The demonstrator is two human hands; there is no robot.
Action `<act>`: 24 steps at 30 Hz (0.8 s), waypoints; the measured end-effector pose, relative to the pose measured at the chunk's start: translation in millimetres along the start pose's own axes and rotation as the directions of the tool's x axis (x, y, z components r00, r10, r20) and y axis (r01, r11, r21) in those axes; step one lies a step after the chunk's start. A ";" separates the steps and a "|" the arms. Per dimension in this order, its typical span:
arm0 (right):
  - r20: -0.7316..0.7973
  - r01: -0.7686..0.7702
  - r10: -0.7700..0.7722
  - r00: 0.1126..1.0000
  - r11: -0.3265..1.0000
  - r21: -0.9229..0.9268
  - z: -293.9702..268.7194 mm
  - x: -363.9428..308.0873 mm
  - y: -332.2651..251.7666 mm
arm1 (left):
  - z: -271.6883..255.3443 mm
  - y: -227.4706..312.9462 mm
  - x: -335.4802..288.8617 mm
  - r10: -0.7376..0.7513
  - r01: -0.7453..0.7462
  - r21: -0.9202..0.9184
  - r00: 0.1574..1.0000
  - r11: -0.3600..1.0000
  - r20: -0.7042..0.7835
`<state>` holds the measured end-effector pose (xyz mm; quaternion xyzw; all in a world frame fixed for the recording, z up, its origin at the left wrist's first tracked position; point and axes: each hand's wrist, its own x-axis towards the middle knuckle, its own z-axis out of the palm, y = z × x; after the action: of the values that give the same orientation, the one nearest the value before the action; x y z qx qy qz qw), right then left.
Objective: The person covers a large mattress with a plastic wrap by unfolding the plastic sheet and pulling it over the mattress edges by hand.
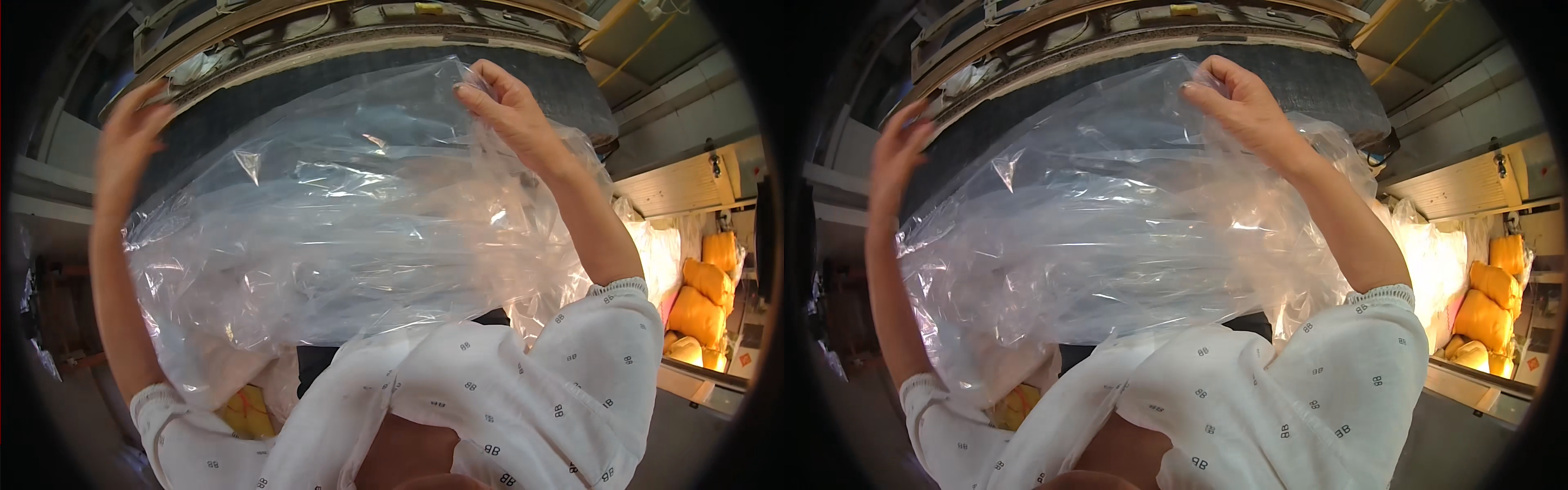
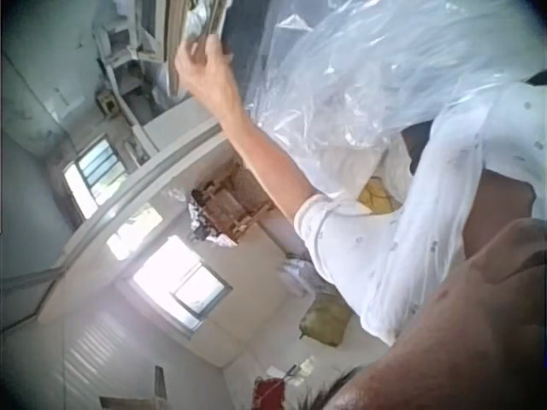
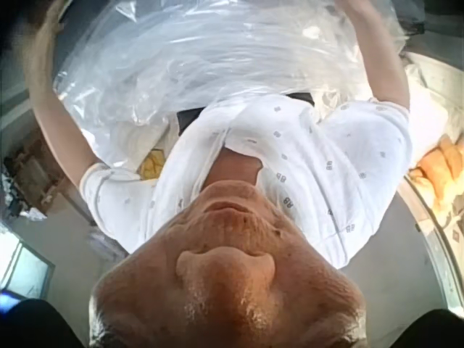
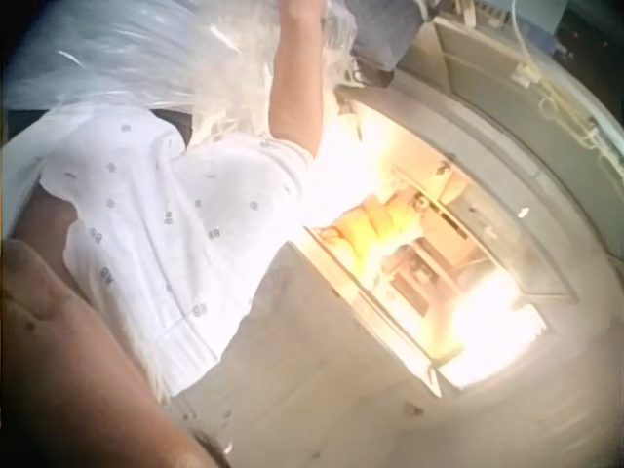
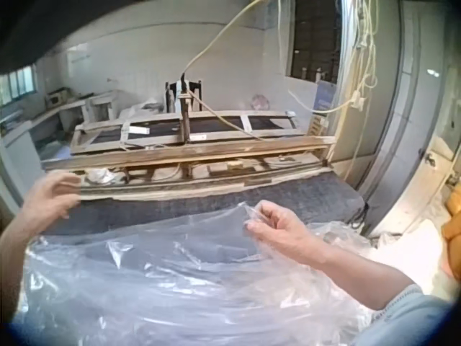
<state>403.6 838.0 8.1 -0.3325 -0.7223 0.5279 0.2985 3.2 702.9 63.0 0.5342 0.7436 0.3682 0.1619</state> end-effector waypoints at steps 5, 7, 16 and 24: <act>0.078 0.210 -0.204 0.976 0.975 -0.076 -10.4 6.8 -8.2 | 161.8 109.7 -23.6 0.140 0.009 -0.407 0.932 0.913 0.335; 0.158 0.259 -0.217 0.963 0.904 -0.341 -64.5 3.6 -18.1 | 187.0 102.7 -15.2 0.174 -0.078 -0.479 0.972 0.874 0.159; 0.361 0.046 0.222 0.906 0.796 -0.604 -118.1 -120.1 113.4 | 83.4 -85.7 -46.7 -0.041 0.058 0.058 0.963 0.997 -0.265; 0.293 -0.044 0.860 0.419 0.341 -0.939 -102.9 -270.0 237.3 | -206.3 -246.9 -183.5 -0.039 0.570 0.609 0.747 0.552 -0.664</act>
<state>685.5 733.8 -214.3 -0.3797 -0.7738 0.2656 -0.4318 -225.2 418.9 -3.3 0.2631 0.9229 0.1130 -0.2576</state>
